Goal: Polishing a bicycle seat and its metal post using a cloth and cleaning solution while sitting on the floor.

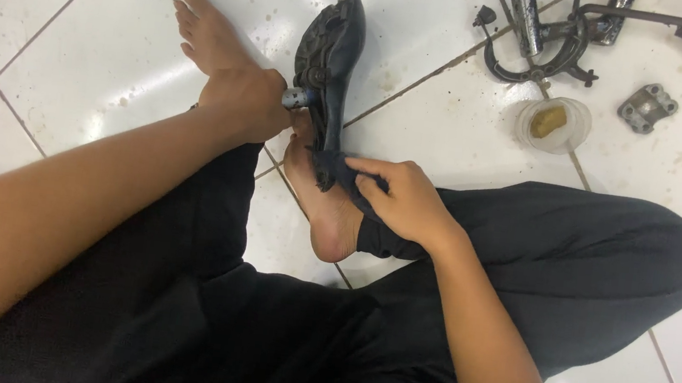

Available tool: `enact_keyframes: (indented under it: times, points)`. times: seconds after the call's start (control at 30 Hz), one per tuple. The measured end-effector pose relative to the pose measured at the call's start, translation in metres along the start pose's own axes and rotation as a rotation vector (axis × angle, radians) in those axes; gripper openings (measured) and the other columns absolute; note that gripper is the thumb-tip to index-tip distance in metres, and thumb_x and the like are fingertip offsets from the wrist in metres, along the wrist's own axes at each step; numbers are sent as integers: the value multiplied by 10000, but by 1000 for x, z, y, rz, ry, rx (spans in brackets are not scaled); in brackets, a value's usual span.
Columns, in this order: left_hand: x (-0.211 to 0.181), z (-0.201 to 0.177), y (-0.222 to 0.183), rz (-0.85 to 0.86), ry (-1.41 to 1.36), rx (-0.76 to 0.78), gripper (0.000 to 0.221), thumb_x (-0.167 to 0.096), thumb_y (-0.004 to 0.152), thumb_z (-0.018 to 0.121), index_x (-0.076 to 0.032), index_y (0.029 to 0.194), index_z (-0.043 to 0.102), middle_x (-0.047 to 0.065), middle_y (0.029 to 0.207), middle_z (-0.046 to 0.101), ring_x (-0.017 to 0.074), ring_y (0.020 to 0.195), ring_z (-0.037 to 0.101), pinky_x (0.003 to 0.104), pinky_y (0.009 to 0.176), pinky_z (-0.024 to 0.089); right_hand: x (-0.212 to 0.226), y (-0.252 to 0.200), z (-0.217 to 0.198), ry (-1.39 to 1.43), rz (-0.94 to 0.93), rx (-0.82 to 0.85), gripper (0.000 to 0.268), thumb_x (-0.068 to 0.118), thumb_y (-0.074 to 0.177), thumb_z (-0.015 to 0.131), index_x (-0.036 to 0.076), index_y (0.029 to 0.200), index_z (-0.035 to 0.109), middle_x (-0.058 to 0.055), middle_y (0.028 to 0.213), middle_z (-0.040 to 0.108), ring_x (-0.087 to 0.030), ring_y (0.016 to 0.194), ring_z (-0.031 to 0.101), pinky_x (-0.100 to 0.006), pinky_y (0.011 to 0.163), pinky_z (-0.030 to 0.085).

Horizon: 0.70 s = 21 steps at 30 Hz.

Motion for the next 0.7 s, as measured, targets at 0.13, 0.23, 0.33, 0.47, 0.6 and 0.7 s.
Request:
enact_keyframes:
  times: [0.13, 0.23, 0.33, 0.47, 0.6, 0.7]
  points:
    - [-4, -19, -12, -129, -159, 103, 496, -348, 920, 672, -13, 1284, 710, 190, 859, 757, 341, 818, 772, 373, 608, 573, 9, 12, -18, 35, -138, -246, 373, 142, 1050, 515, 35, 1395, 608, -201, 1338, 647, -347, 1293, 578, -481, 1104, 444]
    - [0, -19, -16, -152, -236, 130, 519, -352, 914, 679, -12, 1305, 695, 207, 886, 758, 355, 861, 768, 400, 637, 574, 17, 18, -15, 122, -207, -288, 402, 161, 1084, 479, 23, 1458, 530, -234, 1393, 589, -366, 1336, 528, -489, 1138, 410]
    - [1, -24, -16, -142, -237, 130, 522, -365, 914, 674, -15, 1301, 699, 203, 892, 756, 362, 865, 765, 409, 656, 579, 17, 18, -9, 129, -219, -266, 426, 183, 1062, 546, 12, 1452, 526, -263, 1397, 564, -379, 1347, 502, -509, 1137, 407]
    - [-2, -18, -17, -118, -235, 154, 495, -364, 905, 682, -25, 1263, 721, 192, 851, 748, 355, 812, 766, 399, 634, 576, -14, 16, -15, 110, -117, -273, 336, 255, 1034, 598, 97, 1318, 681, -140, 1251, 704, -273, 1253, 618, -436, 1082, 472]
    - [-13, -33, -23, -80, -268, 190, 404, -262, 914, 636, -31, 1231, 735, 141, 767, 724, 323, 739, 758, 396, 658, 563, -3, 11, -28, 222, -204, -403, 498, 303, 1075, 550, -14, 1457, 516, -265, 1430, 552, -392, 1377, 476, -507, 1164, 374]
    - [-15, -28, -18, -30, -340, 215, 397, -366, 917, 684, -69, 1164, 773, 151, 763, 727, 331, 740, 748, 407, 645, 547, 13, 14, -18, 218, -344, -392, 483, 257, 1111, 500, 87, 1553, 405, -204, 1549, 424, -312, 1449, 372, -479, 1230, 303]
Point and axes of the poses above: each hand's wrist, its own y-axis towards the middle knuckle, its own z-axis out of the palm, x = y × z, the point moved 10 cm from there along y, towards the middle knuckle
